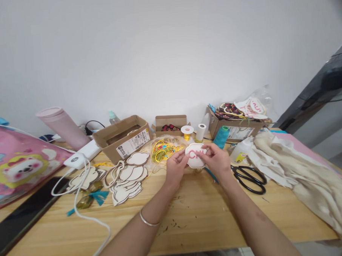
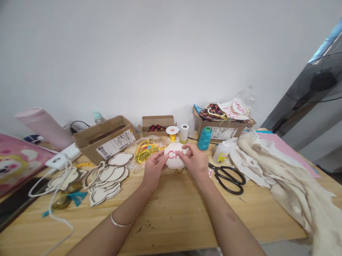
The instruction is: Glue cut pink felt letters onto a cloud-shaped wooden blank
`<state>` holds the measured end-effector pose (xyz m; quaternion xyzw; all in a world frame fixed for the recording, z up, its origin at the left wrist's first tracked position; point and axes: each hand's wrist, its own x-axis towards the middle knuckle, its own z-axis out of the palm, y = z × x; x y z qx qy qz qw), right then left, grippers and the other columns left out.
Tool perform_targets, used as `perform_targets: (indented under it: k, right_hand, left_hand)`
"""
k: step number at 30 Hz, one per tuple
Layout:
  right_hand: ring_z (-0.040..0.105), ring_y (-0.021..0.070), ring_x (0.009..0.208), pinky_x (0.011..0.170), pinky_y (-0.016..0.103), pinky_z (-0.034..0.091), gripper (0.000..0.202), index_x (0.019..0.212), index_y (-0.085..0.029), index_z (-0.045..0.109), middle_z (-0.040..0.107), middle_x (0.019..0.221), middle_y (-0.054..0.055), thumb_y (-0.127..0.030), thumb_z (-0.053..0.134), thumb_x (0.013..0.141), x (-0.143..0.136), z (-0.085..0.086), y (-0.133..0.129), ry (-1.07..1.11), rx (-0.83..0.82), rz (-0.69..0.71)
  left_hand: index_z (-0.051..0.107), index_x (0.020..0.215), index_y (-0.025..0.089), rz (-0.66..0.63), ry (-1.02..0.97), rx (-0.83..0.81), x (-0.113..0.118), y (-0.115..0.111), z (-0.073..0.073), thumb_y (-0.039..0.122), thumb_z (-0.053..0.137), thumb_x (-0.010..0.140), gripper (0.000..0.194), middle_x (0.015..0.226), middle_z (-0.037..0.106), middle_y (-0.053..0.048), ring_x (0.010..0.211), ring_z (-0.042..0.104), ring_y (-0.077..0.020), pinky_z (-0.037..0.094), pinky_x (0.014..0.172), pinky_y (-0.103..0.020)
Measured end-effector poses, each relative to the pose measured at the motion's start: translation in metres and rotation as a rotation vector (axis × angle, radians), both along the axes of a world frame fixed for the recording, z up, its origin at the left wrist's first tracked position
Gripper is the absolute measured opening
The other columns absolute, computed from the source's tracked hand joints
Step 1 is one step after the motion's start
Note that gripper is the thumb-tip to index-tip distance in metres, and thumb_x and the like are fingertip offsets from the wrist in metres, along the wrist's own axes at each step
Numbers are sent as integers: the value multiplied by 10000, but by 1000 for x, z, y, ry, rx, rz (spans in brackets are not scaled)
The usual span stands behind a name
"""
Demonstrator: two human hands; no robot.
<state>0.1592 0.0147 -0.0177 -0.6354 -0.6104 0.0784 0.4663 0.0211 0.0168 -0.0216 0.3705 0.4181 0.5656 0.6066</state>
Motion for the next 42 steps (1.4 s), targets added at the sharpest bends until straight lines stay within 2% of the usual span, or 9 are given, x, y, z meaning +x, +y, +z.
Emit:
perform_targets:
  k: [3,6,9,18,24,27,30,35,42]
  right_hand:
    - [412,87,414,430,195,320,305,834,-164,659,490,465,-41,-428,518,775,-1,2,-2,97,53,139]
    - [444,89,439,454,198,333,293,797,-167,694,558,499,-11,-350,465,813,-6,5,-7,-43,106,267]
    - [486,91,461,477,196,349,279,796,-163,711,635,565,15,-295,466,815,-9,5,-9,-143,115,315]
    - [576,99,517,489,181,357,263,806,-192,721,704,661,23,-267,469,817,-9,-1,-6,-252,104,345]
    - [587,102,516,475,180,338,271,747,-196,713,692,614,15,-275,464,817,-9,4,-7,-305,98,257]
    - [608,107,549,496,175,362,281,745,-192,713,704,653,26,-278,457,822,-8,3,-7,-302,123,287]
    - [621,119,574,517,180,391,262,792,-187,719,711,685,36,-289,479,813,-5,0,-5,-274,127,286]
    - [628,152,581,555,225,446,312,873,-166,718,707,689,60,-325,454,829,-3,1,-5,-133,160,163]
    - [632,170,570,524,248,445,376,1020,-188,681,717,721,73,-364,397,848,-13,-1,-9,-129,36,236]
  left_hand:
    - [668,887,130,27,-19,3,-2,1,-1,310,734,584,358,726,711,-44,624,630,-126,503,583,-216]
    - [662,888,128,38,-35,20,-3,2,-1,301,729,590,351,737,711,-47,636,631,-127,505,602,-222]
    - [661,892,127,50,-32,18,-3,2,-1,302,725,595,351,759,712,-55,641,633,-129,502,601,-220]
    - [664,880,128,43,-30,33,-4,2,-1,297,716,602,329,752,714,-53,634,635,-131,493,594,-218]
    - [662,872,127,24,-41,40,-2,2,-1,289,722,594,327,759,717,-60,653,644,-144,500,602,-227]
    - [658,881,124,34,-44,40,-2,2,0,283,723,593,336,771,718,-65,654,646,-143,503,602,-227]
    - [659,892,122,46,-37,37,-3,2,0,282,725,591,347,767,718,-64,650,646,-142,504,601,-225]
    - [661,916,119,39,-28,39,-3,3,-1,295,723,597,369,742,716,-60,635,642,-142,505,594,-227]
    - [650,923,122,50,-43,47,-3,3,-1,286,709,617,352,795,719,-70,668,652,-145,506,608,-223]
